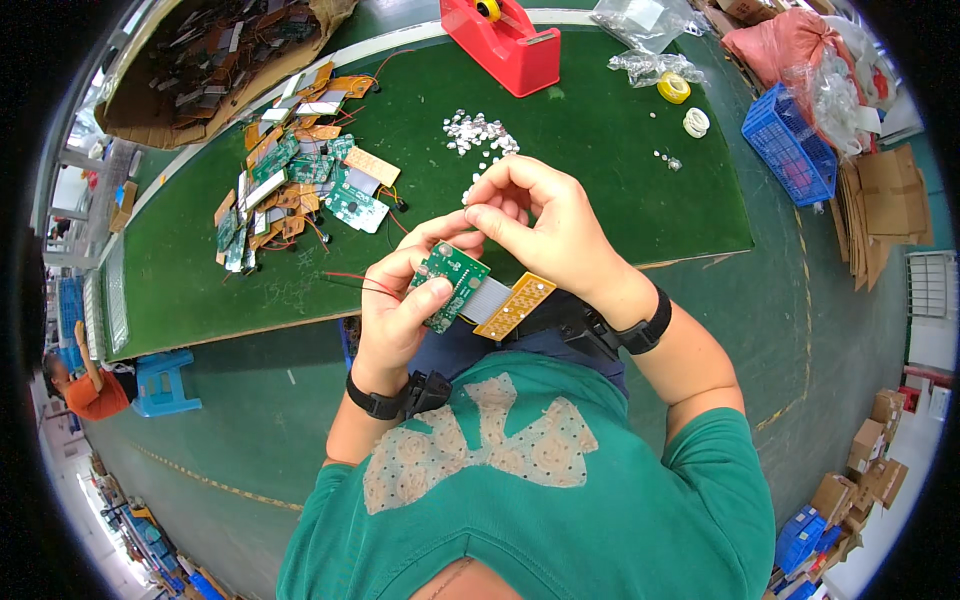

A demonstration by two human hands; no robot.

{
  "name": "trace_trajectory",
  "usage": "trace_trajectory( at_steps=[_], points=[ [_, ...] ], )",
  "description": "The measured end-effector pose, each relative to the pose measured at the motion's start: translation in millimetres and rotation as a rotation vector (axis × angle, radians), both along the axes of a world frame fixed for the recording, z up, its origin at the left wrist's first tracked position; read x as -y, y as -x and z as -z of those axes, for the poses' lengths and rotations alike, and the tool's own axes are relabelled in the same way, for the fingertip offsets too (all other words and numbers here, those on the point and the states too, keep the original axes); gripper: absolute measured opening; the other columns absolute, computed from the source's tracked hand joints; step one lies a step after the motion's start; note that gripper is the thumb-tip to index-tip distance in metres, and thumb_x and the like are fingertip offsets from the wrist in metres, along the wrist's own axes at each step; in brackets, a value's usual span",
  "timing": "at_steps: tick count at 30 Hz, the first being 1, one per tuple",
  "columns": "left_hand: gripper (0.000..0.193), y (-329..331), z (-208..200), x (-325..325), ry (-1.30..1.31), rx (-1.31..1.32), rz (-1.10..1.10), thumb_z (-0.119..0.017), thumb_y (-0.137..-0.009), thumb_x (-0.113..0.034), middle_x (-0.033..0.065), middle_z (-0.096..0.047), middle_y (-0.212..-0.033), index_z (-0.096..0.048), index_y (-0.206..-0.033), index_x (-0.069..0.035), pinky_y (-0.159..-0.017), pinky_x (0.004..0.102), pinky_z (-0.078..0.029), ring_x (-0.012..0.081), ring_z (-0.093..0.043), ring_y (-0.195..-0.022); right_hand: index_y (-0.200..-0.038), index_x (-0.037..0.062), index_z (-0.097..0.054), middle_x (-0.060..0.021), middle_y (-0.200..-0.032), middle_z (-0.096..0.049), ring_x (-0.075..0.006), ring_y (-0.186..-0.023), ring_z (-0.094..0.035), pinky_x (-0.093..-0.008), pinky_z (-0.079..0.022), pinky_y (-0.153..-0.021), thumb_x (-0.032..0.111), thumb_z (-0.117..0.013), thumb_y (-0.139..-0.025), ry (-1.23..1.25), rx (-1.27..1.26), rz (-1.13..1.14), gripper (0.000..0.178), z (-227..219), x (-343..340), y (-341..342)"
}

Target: Assembling small electronic components and applying stickers to printed circuit boards.

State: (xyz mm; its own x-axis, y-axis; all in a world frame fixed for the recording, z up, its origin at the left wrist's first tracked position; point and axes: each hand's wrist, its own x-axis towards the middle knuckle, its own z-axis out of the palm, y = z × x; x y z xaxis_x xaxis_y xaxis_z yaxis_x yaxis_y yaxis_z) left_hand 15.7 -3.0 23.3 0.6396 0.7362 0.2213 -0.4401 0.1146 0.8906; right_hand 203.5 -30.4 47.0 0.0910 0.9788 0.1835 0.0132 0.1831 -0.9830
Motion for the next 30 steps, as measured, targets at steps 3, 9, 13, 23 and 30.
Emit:
trace_trajectory(
  at_steps=[3, 9, 13, 23, 30],
  points=[
    [0.009, -0.4, -0.1, -0.4, -0.010, 0.000, 0.001, -0.064, -0.085, -0.006, 0.0207, -0.050, -0.135, -0.059, -0.078, -0.002, -0.103, 0.0404, -0.042, 0.0272, -0.054, -0.121, -0.090, 0.0006, -0.063, 0.0014, -0.084, -0.057, -0.0024, -0.069, -0.049, -0.0182, -0.042, -0.061, 0.003, -0.068, -0.085, -0.014, 0.065, -0.016, 0.008, 0.0, -1.6, -3.7],
    [0.007, -2.5, -4.1, 0.5, 0.048, -0.022, -0.064, -0.062, -0.085, -0.003, 0.0197, -0.053, -0.133, -0.060, -0.079, -0.001, -0.102, 0.0385, -0.042, 0.0247, -0.055, -0.118, -0.094, 0.0011, -0.061, 0.0019, -0.087, -0.057, -0.0039, -0.074, -0.052, -0.0199, -0.045, -0.067, 0.004, -0.065, -0.088, -0.042, 0.122, 0.001, 0.007, 4.2, -3.7, -8.7],
    [0.007, -3.8, 3.1, -2.1, 0.200, -0.055, -0.357, -0.059, -0.090, -0.003, 0.0138, -0.060, -0.123, -0.064, -0.088, 0.001, -0.094, 0.0303, -0.044, 0.0166, -0.057, -0.110, -0.093, -0.0001, -0.061, -0.0002, -0.086, -0.062, -0.0062, -0.082, -0.057, -0.0216, -0.048, -0.076, 0.005, -0.063, -0.090, 0.051, -0.006, 0.093, 0.006, -19.2, -4.0, -23.7],
    [0.008, -19.4, 15.8, 1.6, 0.029, 0.038, -0.551, -0.062, -0.091, -0.005, 0.0160, -0.049, -0.131, -0.067, -0.096, -0.001, -0.096, 0.0323, -0.044, 0.0197, -0.052, -0.117, -0.083, -0.0006, -0.061, -0.0021, -0.079, -0.058, -0.0057, -0.063, -0.051, -0.0212, -0.043, -0.056, -0.002, -0.069, -0.081, -0.212, 0.149, 0.264, 0.008, 3.6, -4.5, 48.6],
    [0.008, -21.1, 18.4, 5.0, -0.015, 0.073, -0.581, -0.062, -0.091, -0.004, 0.0157, -0.043, -0.135, -0.066, -0.097, 0.000, -0.096, 0.0325, -0.045, 0.0190, -0.052, -0.117, -0.080, 0.0002, -0.058, -0.0035, -0.076, -0.058, -0.0078, -0.060, -0.051, -0.0212, -0.043, -0.055, -0.002, -0.068, -0.080, -0.288, 0.205, 0.341, 0.010, 5.2, -5.7, 54.1]
  ],
)
